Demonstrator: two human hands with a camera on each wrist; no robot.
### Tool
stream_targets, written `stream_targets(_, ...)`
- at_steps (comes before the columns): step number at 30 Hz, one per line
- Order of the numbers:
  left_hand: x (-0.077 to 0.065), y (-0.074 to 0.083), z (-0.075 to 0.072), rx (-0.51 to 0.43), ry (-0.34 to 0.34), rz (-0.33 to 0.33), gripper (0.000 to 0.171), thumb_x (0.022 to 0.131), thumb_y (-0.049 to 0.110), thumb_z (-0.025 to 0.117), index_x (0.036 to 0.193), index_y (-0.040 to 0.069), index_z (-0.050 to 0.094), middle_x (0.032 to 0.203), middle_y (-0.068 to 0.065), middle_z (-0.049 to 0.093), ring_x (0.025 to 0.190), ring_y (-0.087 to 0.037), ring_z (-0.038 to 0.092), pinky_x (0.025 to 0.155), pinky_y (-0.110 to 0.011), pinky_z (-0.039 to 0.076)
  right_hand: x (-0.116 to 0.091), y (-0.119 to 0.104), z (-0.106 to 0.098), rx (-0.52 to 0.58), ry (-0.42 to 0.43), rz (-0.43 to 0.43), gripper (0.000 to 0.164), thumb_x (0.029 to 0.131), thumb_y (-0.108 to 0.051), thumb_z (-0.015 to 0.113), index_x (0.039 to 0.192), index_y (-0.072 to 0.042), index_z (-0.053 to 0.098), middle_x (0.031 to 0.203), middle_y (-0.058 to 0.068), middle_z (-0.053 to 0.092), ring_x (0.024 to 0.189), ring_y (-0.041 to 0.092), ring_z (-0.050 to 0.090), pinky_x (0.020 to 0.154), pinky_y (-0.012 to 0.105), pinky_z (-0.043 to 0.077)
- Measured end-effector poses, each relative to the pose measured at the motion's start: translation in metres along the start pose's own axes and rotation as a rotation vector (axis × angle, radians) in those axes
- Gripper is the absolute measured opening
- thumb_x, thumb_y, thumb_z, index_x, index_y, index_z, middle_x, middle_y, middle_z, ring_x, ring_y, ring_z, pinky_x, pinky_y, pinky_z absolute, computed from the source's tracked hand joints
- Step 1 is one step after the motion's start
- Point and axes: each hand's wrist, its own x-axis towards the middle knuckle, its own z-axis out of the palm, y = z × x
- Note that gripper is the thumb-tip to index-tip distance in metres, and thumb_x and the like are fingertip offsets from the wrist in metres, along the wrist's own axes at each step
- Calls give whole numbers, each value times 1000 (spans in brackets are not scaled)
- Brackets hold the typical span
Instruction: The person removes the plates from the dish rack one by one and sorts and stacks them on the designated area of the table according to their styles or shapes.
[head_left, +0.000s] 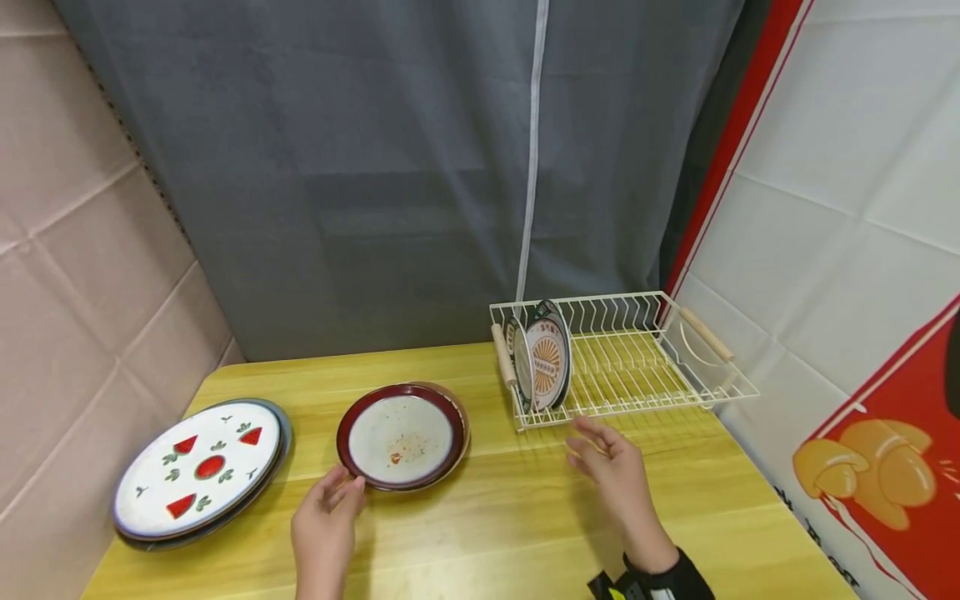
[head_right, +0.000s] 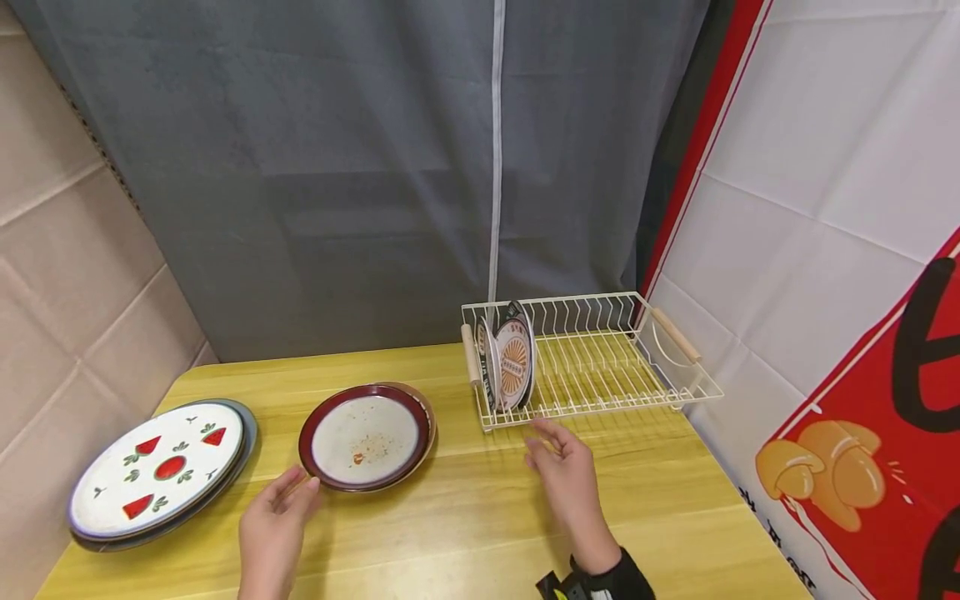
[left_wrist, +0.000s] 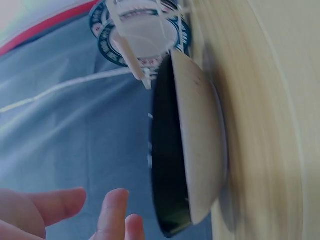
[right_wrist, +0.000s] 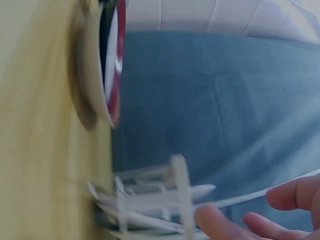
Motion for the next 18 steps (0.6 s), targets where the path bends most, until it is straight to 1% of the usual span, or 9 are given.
stream_targets(2, -8, 0, 1, 40, -3, 23, 55, 111, 14, 73, 158, -11, 57, 154, -37, 64, 122, -29, 76, 81, -13, 66, 12, -10, -2, -86, 35, -74, 46, 115, -2, 61, 159, 10, 56, 166, 32, 57, 122, 13, 79, 97, 16, 65)
stream_targets(4, -17, -2, 3, 86, 3, 58, 52, 109, 14, 76, 153, -10, 62, 150, -34, 69, 122, -30, 77, 81, -12, 64, 24, -17, -3, -194, 79, -147, 46, 115, -5, 61, 159, 9, 58, 165, 32, 58, 136, 30, 76, 106, 26, 67)
stream_targets(6, -26, -4, 6, 117, 9, 95, 48, 107, 13, 80, 148, -9, 67, 146, -30, 74, 118, -27, 79, 80, -9, 60, 38, -22, -2, -293, 105, -208, 48, 115, -8, 60, 160, 8, 56, 166, 31, 58, 147, 46, 66, 116, 41, 64)
stream_targets(8, -35, -6, 9, 136, 9, 113, 47, 104, 12, 83, 146, -7, 70, 142, -27, 77, 111, -15, 79, 81, -5, 54, 52, -25, 0, -370, 120, -242, 50, 115, -10, 59, 162, 8, 55, 168, 32, 56, 150, 50, 63, 121, 57, 60)
stream_targets(9, -39, -7, 11, 129, 4, 121, 47, 103, 11, 84, 145, -7, 71, 140, -26, 78, 107, -9, 78, 82, -5, 53, 59, -26, 1, -400, 122, -250, 51, 115, -11, 59, 163, 8, 53, 168, 32, 55, 149, 52, 62, 121, 62, 58)
stream_targets(10, -43, -8, 13, 118, -8, 122, 47, 103, 9, 84, 145, -7, 71, 140, -25, 79, 103, -2, 75, 83, -5, 53, 65, -26, 2, -428, 122, -253, 53, 115, -12, 58, 163, 9, 52, 168, 33, 54, 149, 53, 62, 120, 65, 58)
stream_targets(13, -52, -15, 20, 73, -53, 121, 47, 101, 5, 85, 144, -9, 70, 138, -25, 80, 96, 12, 68, 86, -7, 55, 84, -25, 5, -469, 115, -241, 55, 114, -13, 57, 164, 10, 50, 168, 36, 53, 147, 54, 63, 121, 67, 57)
stream_targets(16, -56, -29, 28, 3, -103, 143, 48, 100, 4, 85, 142, -12, 70, 137, -27, 79, 96, 14, 67, 86, -9, 59, 100, -21, 9, -484, 105, -227, 56, 113, -13, 58, 163, 12, 50, 165, 38, 54, 145, 55, 64, 121, 66, 57)
stream_targets(18, -55, -45, 33, -48, -132, 175, 49, 99, 6, 87, 141, -14, 70, 135, -28, 80, 98, 12, 68, 85, -11, 61, 108, -19, 12, -497, 91, -224, 57, 112, -12, 57, 163, 13, 50, 163, 39, 56, 143, 55, 66, 120, 65, 58)
